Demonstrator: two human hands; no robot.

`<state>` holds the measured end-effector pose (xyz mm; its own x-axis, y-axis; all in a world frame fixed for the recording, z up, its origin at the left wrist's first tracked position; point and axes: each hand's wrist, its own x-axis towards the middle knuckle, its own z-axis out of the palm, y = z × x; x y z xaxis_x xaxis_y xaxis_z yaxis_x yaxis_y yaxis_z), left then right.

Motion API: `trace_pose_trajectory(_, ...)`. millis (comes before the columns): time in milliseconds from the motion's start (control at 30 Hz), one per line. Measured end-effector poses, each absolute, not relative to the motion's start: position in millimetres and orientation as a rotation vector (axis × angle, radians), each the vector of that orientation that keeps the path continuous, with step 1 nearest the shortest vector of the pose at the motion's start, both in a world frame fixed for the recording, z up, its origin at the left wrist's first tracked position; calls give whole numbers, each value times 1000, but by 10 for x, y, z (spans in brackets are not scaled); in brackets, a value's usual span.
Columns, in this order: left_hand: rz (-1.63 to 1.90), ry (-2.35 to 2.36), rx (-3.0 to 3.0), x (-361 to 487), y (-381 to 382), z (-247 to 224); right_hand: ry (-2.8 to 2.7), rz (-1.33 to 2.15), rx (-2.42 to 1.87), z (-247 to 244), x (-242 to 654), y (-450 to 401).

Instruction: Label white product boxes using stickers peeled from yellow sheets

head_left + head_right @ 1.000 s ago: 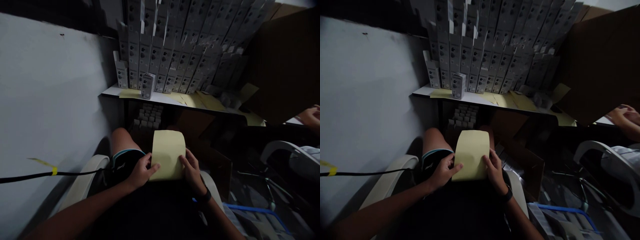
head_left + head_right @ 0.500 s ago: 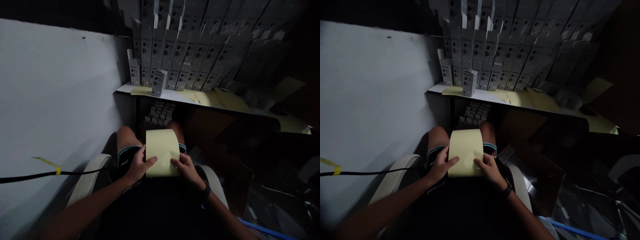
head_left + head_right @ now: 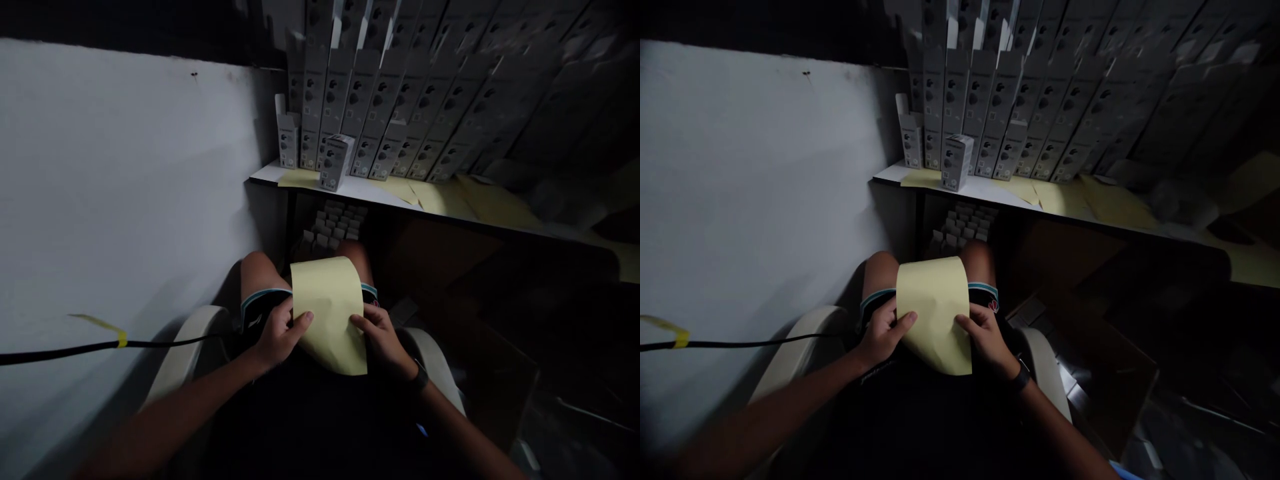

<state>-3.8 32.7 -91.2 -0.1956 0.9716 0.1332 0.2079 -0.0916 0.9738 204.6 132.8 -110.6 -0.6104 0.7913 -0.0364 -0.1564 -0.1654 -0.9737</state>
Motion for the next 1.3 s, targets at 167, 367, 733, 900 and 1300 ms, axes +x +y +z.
trace_pose_trajectory(167,1359,1551,1666,-11,168,-869,-1533,1805,-671,-1130,2086,1327)
trace_pose_trajectory(367,1324,1521,1902,45,106,-810,-1470,1823,-634,-1137,2071,1286)
trace_pose_trajectory(733,1232,1341,1874,20,156,-752,-1418,1732,-736,-1181,2109,1146)
trace_pose_trajectory(900,968,1248,1726,-20,262,-685,-1167,1795,-830,-915,2184,1021)
trace_pose_trajectory(1300,980,941,1543,-85,410,-581,-1091,1620,-988,-653,2267,660)
